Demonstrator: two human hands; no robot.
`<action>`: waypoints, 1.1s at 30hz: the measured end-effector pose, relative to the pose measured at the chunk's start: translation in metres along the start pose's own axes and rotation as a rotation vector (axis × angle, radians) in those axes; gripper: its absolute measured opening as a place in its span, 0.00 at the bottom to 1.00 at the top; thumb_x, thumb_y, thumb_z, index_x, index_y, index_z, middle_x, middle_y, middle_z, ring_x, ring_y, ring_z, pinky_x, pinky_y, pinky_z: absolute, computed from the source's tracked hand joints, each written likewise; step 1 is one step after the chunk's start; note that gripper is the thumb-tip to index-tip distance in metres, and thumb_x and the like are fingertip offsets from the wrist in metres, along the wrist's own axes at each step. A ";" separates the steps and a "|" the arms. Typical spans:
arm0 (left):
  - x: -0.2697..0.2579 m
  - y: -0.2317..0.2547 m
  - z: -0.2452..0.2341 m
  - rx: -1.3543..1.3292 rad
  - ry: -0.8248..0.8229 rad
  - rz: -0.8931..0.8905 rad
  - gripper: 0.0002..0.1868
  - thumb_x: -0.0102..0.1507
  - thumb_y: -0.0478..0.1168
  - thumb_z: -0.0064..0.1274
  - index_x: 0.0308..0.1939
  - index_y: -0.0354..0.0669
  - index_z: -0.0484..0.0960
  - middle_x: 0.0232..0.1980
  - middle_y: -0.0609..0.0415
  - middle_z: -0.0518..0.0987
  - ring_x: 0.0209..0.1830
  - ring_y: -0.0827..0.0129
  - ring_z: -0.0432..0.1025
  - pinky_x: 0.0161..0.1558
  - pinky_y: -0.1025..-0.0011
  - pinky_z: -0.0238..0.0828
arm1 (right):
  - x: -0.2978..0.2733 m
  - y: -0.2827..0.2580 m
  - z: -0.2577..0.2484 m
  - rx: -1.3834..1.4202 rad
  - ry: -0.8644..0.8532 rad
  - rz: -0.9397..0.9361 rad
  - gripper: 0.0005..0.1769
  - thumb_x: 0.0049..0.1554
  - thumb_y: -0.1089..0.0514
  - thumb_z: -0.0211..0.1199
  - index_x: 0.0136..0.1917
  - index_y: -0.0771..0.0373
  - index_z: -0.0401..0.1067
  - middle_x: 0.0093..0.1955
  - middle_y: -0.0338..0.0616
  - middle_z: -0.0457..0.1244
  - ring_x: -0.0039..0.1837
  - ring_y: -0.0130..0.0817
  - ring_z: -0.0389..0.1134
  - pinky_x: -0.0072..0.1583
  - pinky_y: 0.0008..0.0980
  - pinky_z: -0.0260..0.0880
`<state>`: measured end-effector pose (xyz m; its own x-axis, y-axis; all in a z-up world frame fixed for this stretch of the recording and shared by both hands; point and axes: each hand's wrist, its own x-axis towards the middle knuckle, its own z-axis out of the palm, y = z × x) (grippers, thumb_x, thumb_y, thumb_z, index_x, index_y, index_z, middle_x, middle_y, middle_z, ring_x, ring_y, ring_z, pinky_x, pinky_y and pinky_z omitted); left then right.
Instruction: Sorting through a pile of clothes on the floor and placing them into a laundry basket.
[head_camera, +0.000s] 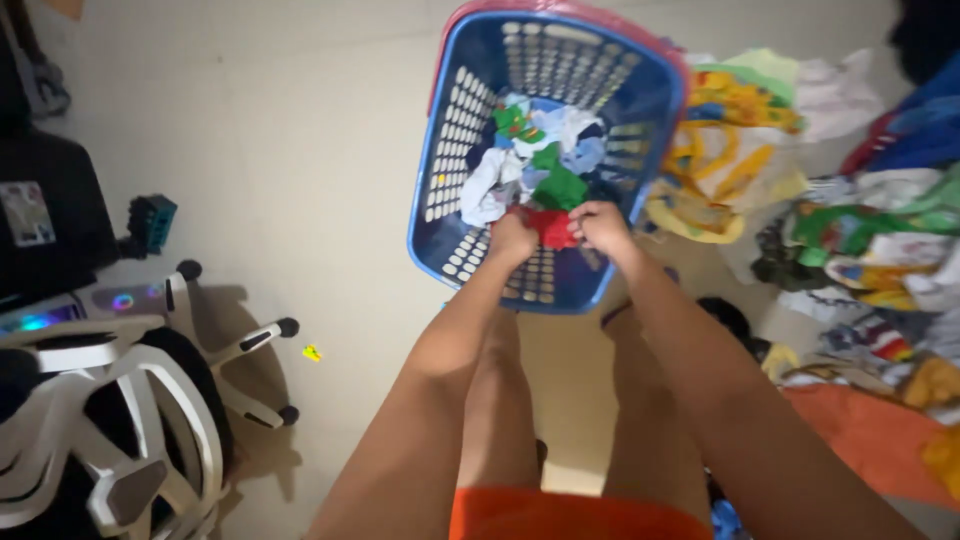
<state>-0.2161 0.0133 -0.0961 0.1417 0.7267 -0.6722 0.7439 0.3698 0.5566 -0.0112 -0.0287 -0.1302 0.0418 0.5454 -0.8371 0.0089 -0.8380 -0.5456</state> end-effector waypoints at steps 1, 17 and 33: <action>0.008 -0.016 -0.006 -0.002 -0.004 -0.011 0.15 0.56 0.37 0.51 0.43 0.38 0.87 0.41 0.36 0.83 0.47 0.46 0.79 0.51 0.55 0.74 | 0.016 0.011 0.011 -0.003 -0.005 0.010 0.16 0.59 0.67 0.50 0.56 0.65 0.75 0.47 0.45 0.71 0.40 0.29 0.69 0.39 0.32 0.70; 0.238 -0.119 0.034 0.832 -0.076 0.160 0.66 0.50 0.44 0.67 0.80 0.45 0.34 0.81 0.29 0.43 0.79 0.38 0.49 0.70 0.56 0.58 | 0.267 0.046 0.013 -0.803 0.865 -0.457 0.35 0.45 0.52 0.75 0.62 0.66 0.67 0.65 0.66 0.63 0.67 0.63 0.64 0.66 0.49 0.65; 0.319 -0.094 0.046 0.793 -0.219 0.152 0.19 0.67 0.39 0.46 0.61 0.42 0.80 0.80 0.48 0.64 0.78 0.55 0.63 0.71 0.59 0.65 | 0.258 0.018 0.022 -1.013 0.288 -0.101 0.25 0.51 0.44 0.65 0.50 0.67 0.80 0.57 0.62 0.67 0.61 0.58 0.68 0.63 0.48 0.69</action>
<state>-0.2107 0.1832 -0.3853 0.3405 0.5769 -0.7425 0.9339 -0.2995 0.1955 -0.0218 0.0972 -0.3565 0.2282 0.7005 -0.6762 0.8496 -0.4825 -0.2131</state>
